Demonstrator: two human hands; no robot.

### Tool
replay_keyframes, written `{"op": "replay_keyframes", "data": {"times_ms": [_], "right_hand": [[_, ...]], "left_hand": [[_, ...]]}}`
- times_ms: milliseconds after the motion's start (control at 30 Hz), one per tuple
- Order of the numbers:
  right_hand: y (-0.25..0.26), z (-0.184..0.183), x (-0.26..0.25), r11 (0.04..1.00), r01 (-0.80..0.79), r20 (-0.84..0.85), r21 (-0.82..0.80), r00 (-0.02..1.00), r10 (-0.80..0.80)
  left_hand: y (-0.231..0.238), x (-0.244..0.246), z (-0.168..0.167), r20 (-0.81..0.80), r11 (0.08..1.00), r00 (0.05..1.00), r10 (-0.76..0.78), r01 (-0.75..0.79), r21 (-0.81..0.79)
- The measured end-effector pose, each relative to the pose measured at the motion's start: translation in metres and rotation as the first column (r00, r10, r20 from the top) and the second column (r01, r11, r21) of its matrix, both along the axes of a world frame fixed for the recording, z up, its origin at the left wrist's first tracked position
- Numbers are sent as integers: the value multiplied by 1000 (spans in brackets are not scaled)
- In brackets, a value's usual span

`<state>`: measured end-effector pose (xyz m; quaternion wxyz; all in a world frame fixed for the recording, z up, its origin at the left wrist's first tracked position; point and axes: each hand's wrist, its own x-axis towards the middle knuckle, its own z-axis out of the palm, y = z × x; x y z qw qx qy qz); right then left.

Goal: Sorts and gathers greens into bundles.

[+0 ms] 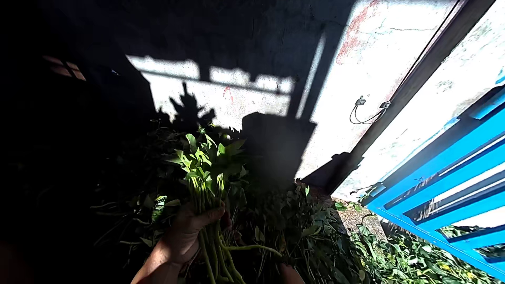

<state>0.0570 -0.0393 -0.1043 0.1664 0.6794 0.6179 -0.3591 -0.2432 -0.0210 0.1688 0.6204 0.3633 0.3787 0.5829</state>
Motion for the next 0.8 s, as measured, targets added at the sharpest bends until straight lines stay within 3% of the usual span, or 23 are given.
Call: {"op": "replay_keyframes", "data": {"times_ms": [133,233,400,600,667,733,800], "right_hand": [[-5,-27,-2,985,128,41,113,990,-133],[0,-30,-19,956,169,-19,240,985,-169],[15,-55,-41,986,164,-127,-12,978,-165],[12,-65,-67,921,390,-114,2,915,-388],[9,-48,-77,856,511,-257,74,839,-479],[3,-13,-88,801,570,-447,186,774,-447],[-9,14,-93,749,633,-648,198,657,-384]], "left_hand": [[6,8,2,-5,927,949,317,-311,-210],[9,8,-2,-57,883,907,417,-419,-212],[11,9,-5,-109,872,888,447,-460,-168],[9,14,-8,-129,899,915,383,-401,-177],[10,15,-8,-122,902,918,378,-394,-175],[11,17,-5,-122,899,920,372,-390,-198],[11,19,-5,-140,895,919,368,-391,-214]]}}
